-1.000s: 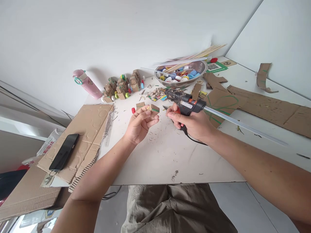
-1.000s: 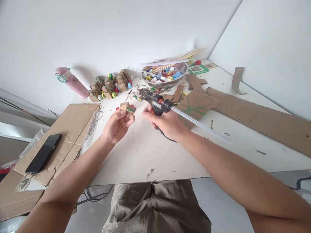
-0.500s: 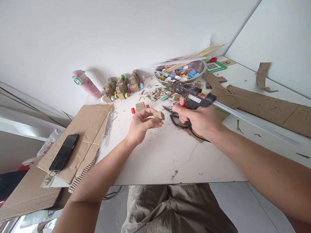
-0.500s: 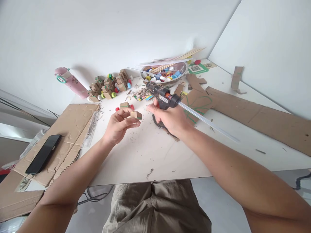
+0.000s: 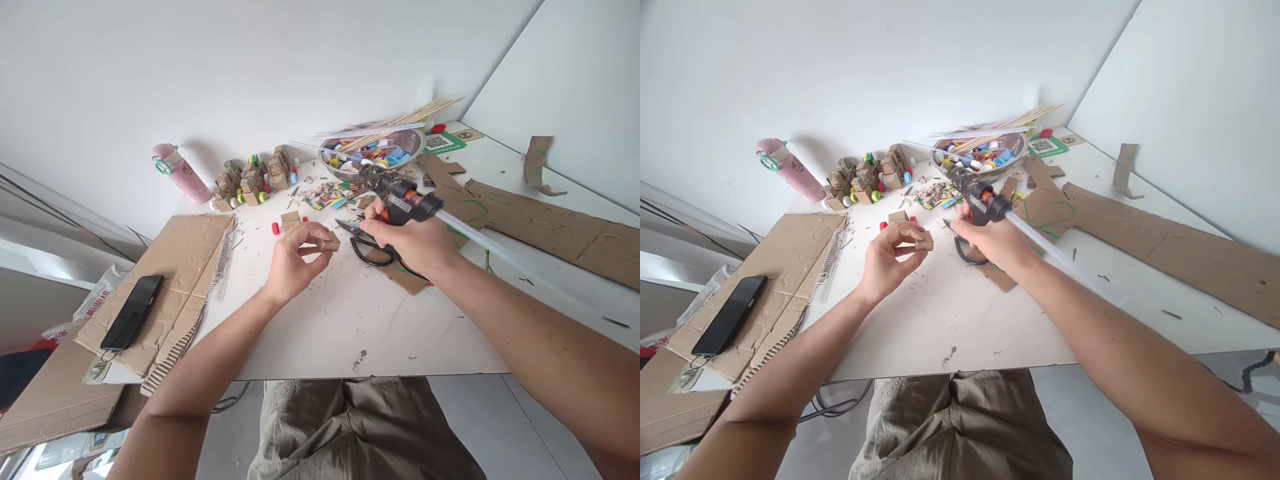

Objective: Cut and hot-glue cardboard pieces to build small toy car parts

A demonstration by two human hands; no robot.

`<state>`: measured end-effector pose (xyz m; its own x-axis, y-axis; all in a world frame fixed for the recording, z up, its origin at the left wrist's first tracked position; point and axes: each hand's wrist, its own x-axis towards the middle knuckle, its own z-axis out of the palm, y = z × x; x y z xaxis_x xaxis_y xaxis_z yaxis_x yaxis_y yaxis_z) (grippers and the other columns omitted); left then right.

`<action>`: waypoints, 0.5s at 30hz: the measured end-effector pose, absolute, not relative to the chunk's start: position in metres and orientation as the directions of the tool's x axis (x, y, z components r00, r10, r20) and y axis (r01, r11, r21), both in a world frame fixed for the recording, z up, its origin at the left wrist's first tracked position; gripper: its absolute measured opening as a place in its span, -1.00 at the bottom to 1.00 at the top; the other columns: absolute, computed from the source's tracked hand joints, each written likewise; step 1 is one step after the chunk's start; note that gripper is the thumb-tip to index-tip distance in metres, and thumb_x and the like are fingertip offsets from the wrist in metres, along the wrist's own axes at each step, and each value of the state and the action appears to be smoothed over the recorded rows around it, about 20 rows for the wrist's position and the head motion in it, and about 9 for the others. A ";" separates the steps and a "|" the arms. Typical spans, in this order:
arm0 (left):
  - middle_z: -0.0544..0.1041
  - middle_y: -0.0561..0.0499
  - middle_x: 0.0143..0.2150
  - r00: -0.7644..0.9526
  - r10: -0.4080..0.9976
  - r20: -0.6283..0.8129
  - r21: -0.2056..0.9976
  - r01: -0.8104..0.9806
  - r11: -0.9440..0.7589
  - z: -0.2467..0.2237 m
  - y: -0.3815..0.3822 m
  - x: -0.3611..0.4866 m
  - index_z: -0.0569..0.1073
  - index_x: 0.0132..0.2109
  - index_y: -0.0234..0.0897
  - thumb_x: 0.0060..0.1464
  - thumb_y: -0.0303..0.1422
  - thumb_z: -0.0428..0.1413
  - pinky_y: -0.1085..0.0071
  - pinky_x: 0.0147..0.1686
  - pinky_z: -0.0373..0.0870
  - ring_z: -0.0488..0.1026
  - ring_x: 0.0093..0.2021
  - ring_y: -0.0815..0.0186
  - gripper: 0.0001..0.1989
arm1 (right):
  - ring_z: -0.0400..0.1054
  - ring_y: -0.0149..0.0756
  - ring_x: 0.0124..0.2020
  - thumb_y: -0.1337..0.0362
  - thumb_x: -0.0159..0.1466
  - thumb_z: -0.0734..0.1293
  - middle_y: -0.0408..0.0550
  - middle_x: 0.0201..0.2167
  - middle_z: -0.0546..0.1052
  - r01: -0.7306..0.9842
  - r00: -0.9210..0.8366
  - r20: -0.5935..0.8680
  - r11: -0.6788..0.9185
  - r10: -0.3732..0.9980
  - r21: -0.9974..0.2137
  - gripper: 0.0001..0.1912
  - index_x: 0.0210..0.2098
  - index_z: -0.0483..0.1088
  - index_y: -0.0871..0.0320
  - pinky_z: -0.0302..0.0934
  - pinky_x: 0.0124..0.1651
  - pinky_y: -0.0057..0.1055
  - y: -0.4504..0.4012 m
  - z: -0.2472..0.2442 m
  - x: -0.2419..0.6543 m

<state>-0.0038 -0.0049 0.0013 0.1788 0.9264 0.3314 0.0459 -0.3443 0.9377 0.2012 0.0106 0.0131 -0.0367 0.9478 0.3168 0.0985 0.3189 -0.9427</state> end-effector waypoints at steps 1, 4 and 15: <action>0.60 0.02 -0.16 0.180 0.930 0.320 0.942 0.045 -0.332 0.001 -0.005 -0.004 0.54 -0.29 -0.21 -0.12 -0.42 0.40 0.35 -0.16 0.68 0.63 -0.24 0.34 -0.77 | 0.18 -0.34 -0.56 0.05 0.13 0.55 -0.19 -0.50 0.39 0.151 -0.067 0.356 0.363 0.932 -0.920 -0.64 -0.45 0.29 -0.01 0.16 -0.42 -0.28 0.008 0.013 0.200; 0.60 0.02 -0.18 0.191 0.939 0.285 0.953 0.047 -0.299 0.001 -0.006 -0.002 0.52 -0.30 -0.21 -0.14 -0.42 0.43 0.36 -0.18 0.66 0.61 -0.28 0.36 -0.74 | 0.26 -0.28 -0.49 0.06 0.16 0.55 -0.19 -0.51 0.42 0.280 -0.192 0.466 0.504 0.863 -0.817 -0.69 -0.39 0.35 -0.02 0.20 -0.33 -0.28 0.000 0.009 0.195; 0.64 0.00 -0.19 0.197 0.904 0.381 0.913 0.072 -0.401 0.004 -0.008 -0.003 0.59 -0.29 -0.16 -0.04 -0.43 0.38 0.30 -0.11 0.68 0.58 -0.20 0.30 -0.85 | 0.18 -0.26 -0.53 -0.18 0.21 0.43 -0.18 -0.56 0.39 0.307 -0.171 0.564 0.588 0.808 -0.749 -0.57 -0.39 0.23 -0.05 0.13 -0.39 -0.30 -0.001 -0.007 0.184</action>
<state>-0.0028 -0.0083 0.0042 0.1968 0.9035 0.3807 0.0720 -0.4005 0.9135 0.1836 -0.0006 -0.0074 -0.1705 0.8079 0.5641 0.3066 0.5876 -0.7488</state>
